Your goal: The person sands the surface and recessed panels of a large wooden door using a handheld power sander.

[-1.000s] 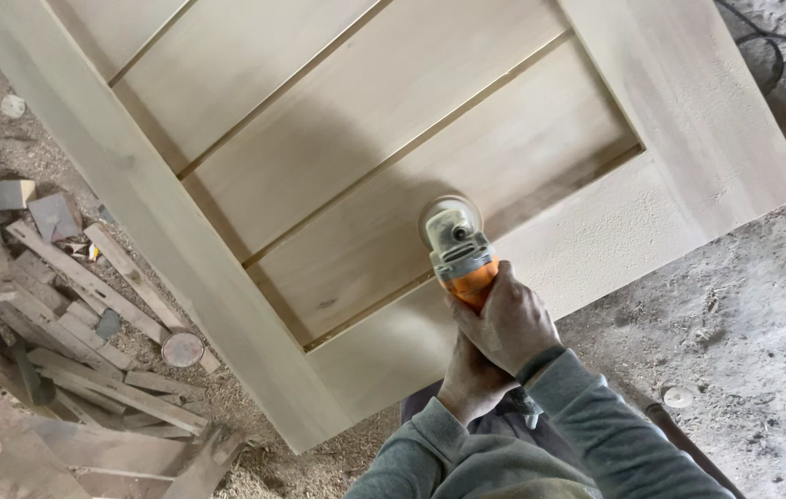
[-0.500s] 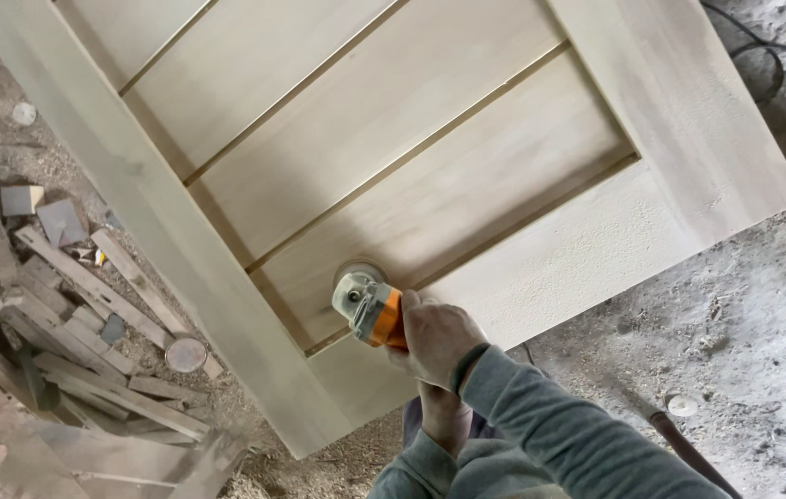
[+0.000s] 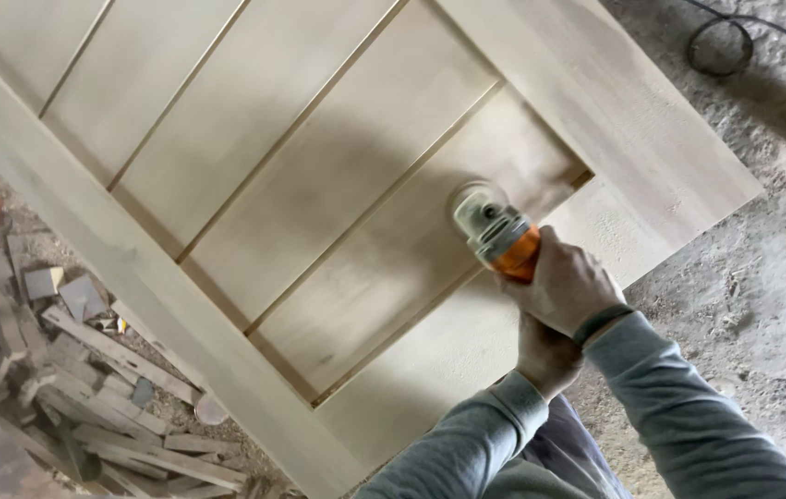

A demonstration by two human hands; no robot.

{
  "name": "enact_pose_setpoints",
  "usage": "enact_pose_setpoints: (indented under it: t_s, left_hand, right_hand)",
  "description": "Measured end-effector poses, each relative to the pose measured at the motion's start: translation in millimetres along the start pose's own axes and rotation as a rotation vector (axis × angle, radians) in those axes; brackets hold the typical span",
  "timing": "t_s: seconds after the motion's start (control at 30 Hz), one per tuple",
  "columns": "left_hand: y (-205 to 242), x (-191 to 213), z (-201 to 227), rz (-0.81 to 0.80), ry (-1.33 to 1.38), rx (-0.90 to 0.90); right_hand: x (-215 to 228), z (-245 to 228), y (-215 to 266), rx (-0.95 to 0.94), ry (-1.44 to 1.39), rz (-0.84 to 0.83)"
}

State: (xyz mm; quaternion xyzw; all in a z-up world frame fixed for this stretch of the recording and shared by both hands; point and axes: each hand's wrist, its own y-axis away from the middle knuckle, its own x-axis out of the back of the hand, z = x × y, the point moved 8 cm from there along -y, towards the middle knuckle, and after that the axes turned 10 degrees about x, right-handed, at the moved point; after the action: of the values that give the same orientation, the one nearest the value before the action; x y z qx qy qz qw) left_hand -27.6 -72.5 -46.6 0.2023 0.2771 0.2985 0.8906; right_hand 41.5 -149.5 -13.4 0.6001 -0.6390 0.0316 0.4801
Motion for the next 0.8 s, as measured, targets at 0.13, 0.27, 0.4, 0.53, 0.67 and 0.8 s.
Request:
enact_pose_setpoints:
  t_s: [0.13,0.27,0.4,0.53,0.67,0.8]
  left_hand:
    - [-18,-2,25,0.003,-0.423,0.001]
    - [-29,5,57,0.033,-0.445,-0.13]
    - [-29,11,59,-0.024,-0.327,0.013]
    - [-22,17,55,-0.056,-0.355,0.026]
    - [-6,26,51,-0.011,-0.47,-0.104]
    - [9,39,31,0.03,-0.387,0.017]
  right_hand:
    - [27,21,1,-0.077,-0.088,0.152]
    - [43,33,-1,-0.198,-0.101,0.217]
    - [51,32,-1,-0.221,-0.128,0.256]
    - [43,23,-1,-0.207,-0.148,0.264]
    - [28,13,3,-0.149,-0.146,0.256]
    - [8,1,4,-0.081,-0.193,0.212]
